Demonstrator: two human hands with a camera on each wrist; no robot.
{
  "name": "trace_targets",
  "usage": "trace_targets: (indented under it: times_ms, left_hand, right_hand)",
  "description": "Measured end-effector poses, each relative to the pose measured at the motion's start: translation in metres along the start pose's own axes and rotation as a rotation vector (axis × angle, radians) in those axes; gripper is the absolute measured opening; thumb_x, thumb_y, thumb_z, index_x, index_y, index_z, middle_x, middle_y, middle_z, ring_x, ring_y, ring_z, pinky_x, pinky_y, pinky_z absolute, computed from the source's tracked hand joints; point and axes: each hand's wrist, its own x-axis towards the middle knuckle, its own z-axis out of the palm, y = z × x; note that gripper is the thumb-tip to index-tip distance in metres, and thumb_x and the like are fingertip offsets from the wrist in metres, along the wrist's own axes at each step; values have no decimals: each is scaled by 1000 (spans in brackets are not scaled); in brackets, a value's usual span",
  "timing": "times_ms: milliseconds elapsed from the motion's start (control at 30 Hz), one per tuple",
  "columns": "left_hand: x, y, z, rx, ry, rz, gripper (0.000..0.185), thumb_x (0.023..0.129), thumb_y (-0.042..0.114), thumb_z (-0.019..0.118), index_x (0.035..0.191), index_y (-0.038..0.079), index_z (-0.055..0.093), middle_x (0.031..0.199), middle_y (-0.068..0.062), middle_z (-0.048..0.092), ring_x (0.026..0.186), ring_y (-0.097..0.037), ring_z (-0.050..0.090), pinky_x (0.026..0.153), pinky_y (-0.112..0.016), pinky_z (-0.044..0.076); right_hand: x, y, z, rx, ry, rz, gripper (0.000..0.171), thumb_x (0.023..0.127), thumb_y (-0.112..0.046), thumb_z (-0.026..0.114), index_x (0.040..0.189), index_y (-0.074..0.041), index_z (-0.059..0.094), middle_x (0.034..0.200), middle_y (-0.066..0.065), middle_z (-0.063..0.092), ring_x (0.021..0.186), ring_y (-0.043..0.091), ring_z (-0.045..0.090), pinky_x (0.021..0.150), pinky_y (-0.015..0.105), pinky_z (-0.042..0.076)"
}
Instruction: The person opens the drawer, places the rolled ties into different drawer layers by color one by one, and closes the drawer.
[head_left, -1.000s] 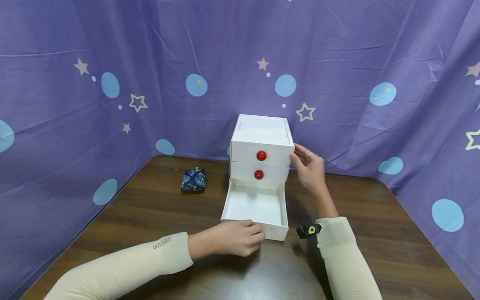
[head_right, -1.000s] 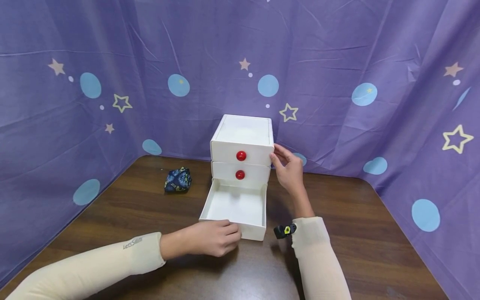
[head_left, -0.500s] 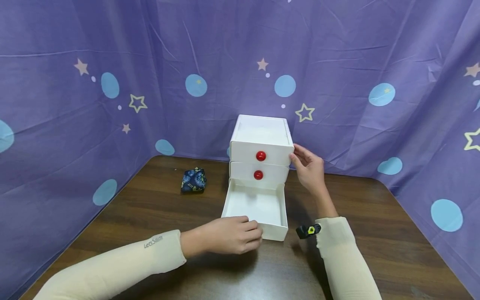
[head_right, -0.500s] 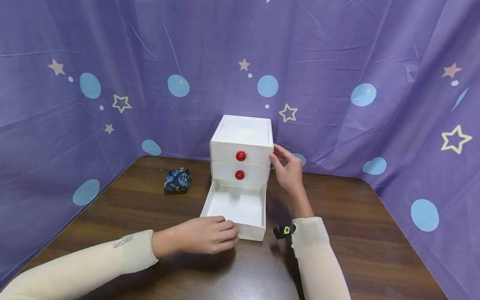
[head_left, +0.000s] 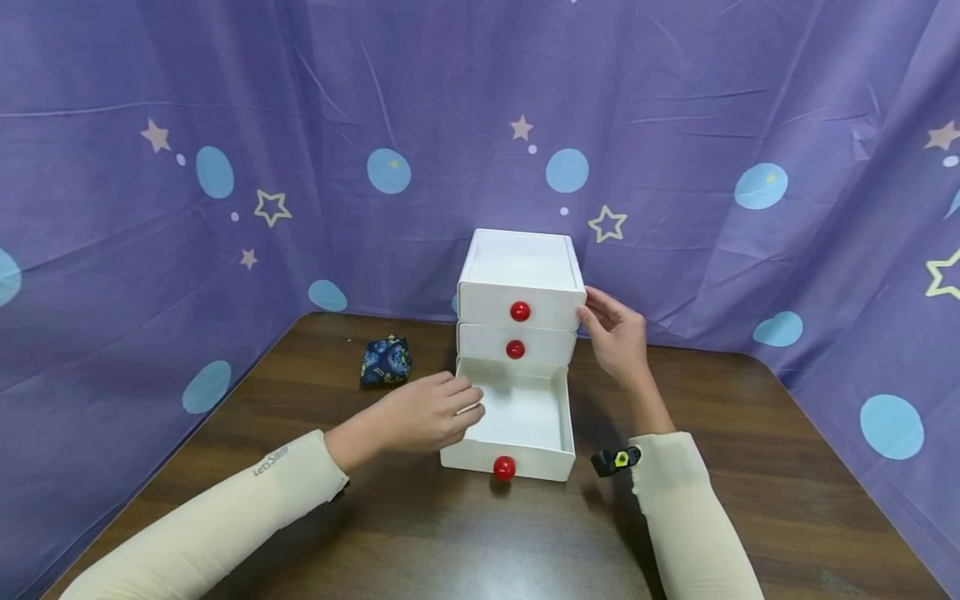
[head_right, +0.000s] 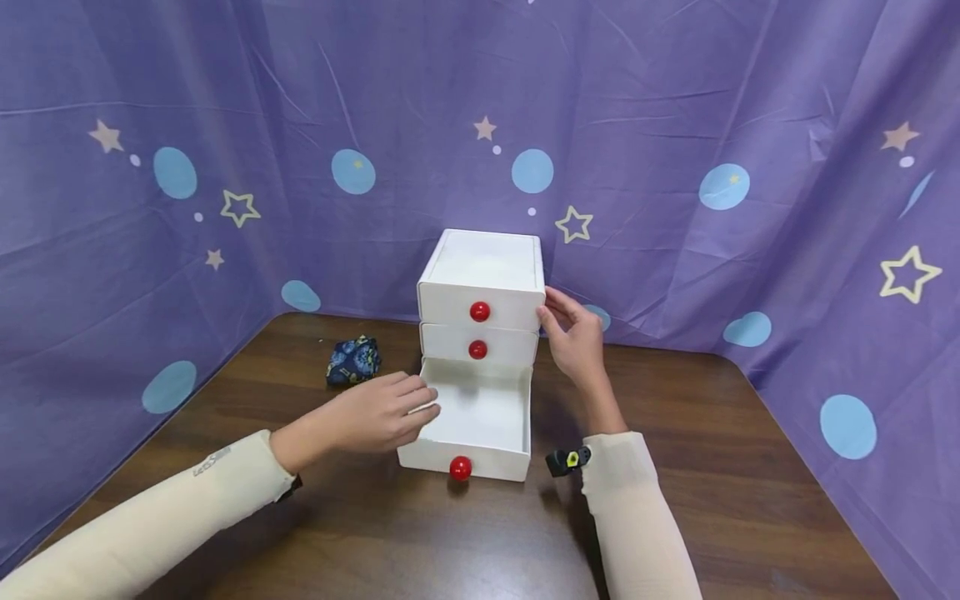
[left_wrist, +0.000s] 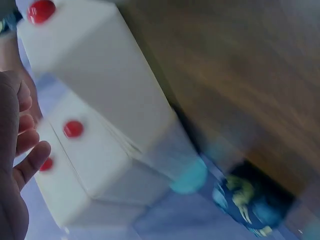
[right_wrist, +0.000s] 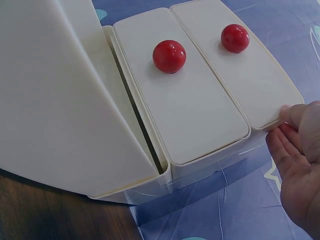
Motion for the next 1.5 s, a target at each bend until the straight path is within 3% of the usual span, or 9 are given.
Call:
trace_targets:
  times_ms: [233, 467, 633, 867, 1167, 1400, 1500]
  left_hand:
    - [-24, -26, 15, -64, 1, -145, 24, 87, 21, 73, 105, 5, 70, 102, -7, 65, 86, -23, 56, 65, -32, 50]
    - [-49, -44, 35, -83, -69, -270, 18, 88, 19, 74, 99, 7, 66, 98, -6, 61, 84, -25, 56, 64, -36, 50]
    - [-68, -52, 46, -82, -194, -394, 31, 85, 27, 79, 100, 7, 62, 98, -7, 58, 87, -28, 56, 66, -38, 51]
    - [-86, -60, 53, -191, -407, -585, 49, 82, 37, 85, 110, 4, 63, 106, -11, 59, 94, -29, 56, 74, -44, 53]
    - [-97, -64, 72, -271, -490, -658, 65, 73, 36, 91, 116, -2, 60, 108, -17, 58, 99, -34, 58, 80, -47, 58]
    - [-98, -73, 79, -348, -503, -696, 64, 70, 22, 94, 116, -7, 59, 108, -20, 59, 101, -37, 57, 88, -46, 56]
    - [-99, -73, 82, -360, -518, -702, 61, 71, 16, 91, 117, -9, 60, 109, -21, 60, 101, -38, 57, 87, -47, 56]
  right_hand:
    - [0, 0, -1, -17, 0, -11, 33, 93, 12, 67, 125, 19, 62, 118, 35, 66, 108, 32, 68, 93, 24, 56]
    - [-1, 2, 0, -6, 2, -1, 33, 93, 12, 67, 125, 19, 62, 118, 35, 66, 109, 38, 68, 93, 24, 56]
    - [-1, 2, 1, 3, 0, 10, 34, 93, 11, 67, 126, 19, 61, 119, 35, 66, 110, 47, 65, 93, 23, 55]
    - [-1, 2, 1, -8, -3, 17, 34, 94, 11, 66, 126, 19, 61, 119, 35, 66, 110, 48, 65, 92, 21, 55]
    - [-2, 2, 0, -3, -3, 9, 34, 93, 11, 66, 126, 20, 61, 120, 36, 65, 110, 42, 67, 93, 24, 55]
    - [3, 28, -1, 25, 12, -1, 35, 94, 6, 69, 128, 14, 64, 120, 31, 68, 110, 37, 68, 92, 20, 54]
    - [2, 21, 0, 17, 8, 0, 35, 94, 6, 69, 127, 15, 63, 120, 32, 67, 110, 42, 67, 92, 20, 55]
